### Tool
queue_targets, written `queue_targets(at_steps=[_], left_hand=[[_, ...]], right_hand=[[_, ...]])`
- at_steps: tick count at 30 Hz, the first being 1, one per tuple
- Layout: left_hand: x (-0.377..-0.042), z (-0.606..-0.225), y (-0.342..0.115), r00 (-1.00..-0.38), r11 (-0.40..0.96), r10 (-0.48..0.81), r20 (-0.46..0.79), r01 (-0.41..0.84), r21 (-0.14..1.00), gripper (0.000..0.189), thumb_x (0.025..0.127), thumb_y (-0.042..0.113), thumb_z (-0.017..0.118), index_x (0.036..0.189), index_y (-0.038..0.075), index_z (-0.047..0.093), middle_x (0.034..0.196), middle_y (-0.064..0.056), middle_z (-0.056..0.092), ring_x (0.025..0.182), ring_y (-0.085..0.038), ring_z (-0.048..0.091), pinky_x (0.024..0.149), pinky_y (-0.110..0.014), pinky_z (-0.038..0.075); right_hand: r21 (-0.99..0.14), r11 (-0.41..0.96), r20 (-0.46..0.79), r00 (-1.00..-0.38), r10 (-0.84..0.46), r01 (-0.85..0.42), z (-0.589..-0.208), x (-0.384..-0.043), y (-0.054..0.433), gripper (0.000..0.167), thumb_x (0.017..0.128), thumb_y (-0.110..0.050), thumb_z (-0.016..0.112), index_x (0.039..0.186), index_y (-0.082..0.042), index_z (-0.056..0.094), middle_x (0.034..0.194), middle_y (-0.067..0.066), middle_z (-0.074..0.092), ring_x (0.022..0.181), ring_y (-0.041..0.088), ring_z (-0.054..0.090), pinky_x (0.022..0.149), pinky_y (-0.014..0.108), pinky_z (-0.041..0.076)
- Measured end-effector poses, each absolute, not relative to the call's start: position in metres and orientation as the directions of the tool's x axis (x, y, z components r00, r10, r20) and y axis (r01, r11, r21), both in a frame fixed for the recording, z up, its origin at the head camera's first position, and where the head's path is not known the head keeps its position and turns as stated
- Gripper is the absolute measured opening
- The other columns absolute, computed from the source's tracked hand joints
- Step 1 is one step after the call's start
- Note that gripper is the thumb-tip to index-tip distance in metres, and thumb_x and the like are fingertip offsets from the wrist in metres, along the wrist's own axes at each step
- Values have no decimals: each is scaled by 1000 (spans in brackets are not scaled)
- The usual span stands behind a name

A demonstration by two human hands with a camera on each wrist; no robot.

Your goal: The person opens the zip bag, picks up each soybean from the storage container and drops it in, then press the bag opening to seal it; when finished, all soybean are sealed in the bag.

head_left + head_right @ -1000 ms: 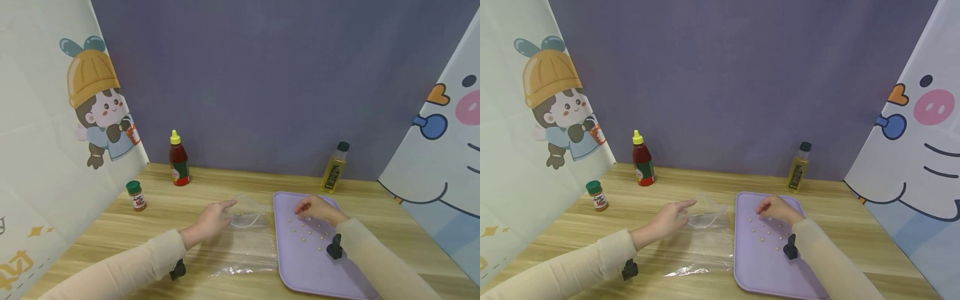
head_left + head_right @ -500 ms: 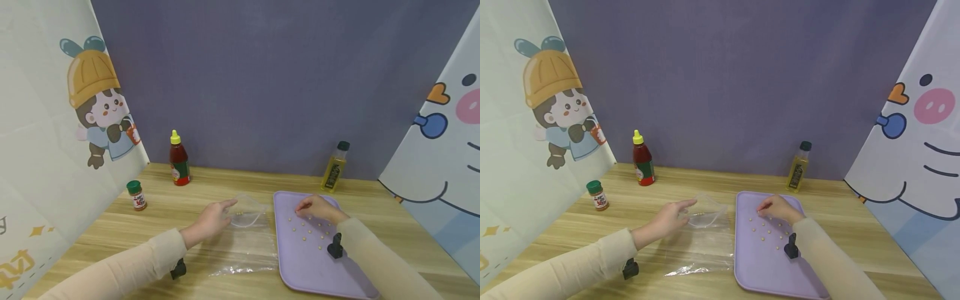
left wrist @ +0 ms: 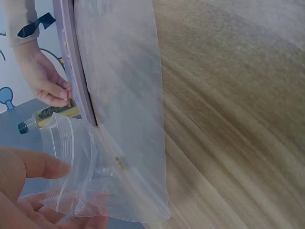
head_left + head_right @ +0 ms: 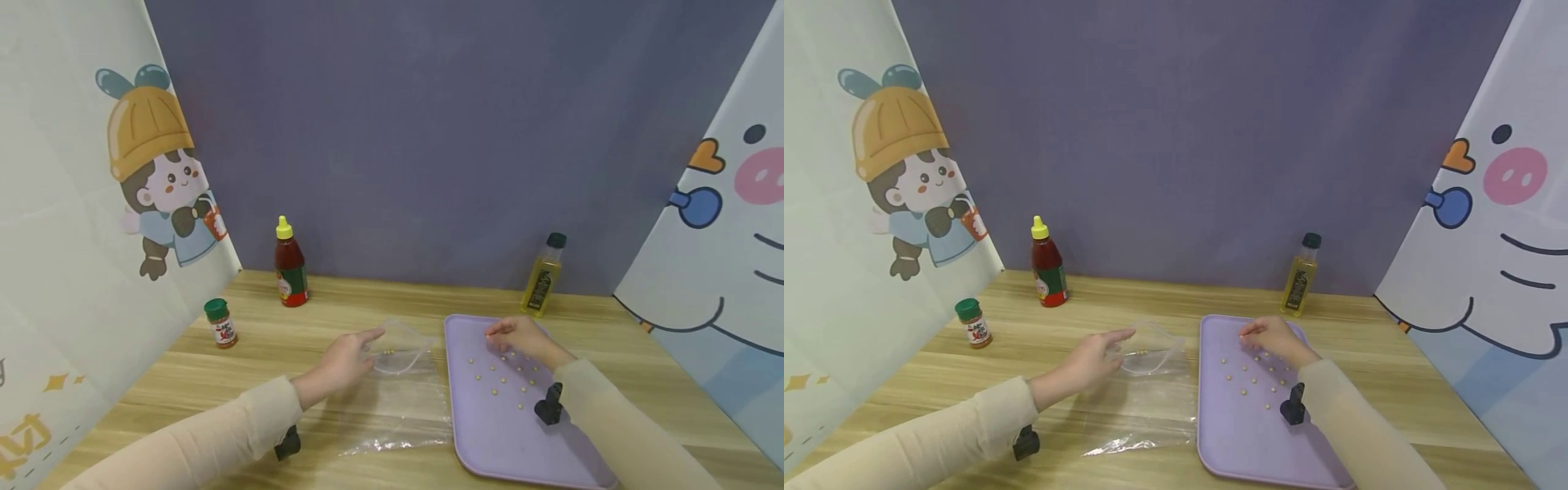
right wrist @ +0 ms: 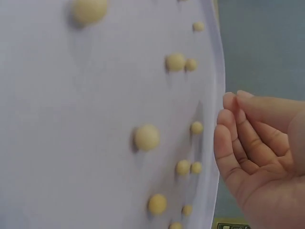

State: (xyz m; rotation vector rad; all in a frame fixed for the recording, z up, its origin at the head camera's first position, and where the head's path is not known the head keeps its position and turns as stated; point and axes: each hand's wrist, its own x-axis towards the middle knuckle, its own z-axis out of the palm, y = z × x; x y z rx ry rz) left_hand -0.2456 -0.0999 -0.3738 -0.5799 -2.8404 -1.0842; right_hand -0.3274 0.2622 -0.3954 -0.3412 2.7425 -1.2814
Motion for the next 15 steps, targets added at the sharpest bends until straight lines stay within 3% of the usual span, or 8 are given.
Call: queue_targets(at_steps=[7,15], left_hand=[[-245,-374,-101,-929,682,330,169,358,637,59,83,-3,64,140,6,50,134,-25,56,43,-6,39,39,-16,38],[-245,-373,-100,-934,703,316,166,348,621,59,83,-1,65,140,7,50,132,-25,58,46,-7,41,42,-20,42]], right_hand=[[-788,586,45,-967,-252,-189,-387,-323,251,29,88,-17,70,108,4,69,103,14,73,83,10,67,77,32,56],[-837,500,79,-953,-292,-223,-374,-319,227,34,89,-16,69,112,9,65,99,12,74,88,21,68,85,45,55]])
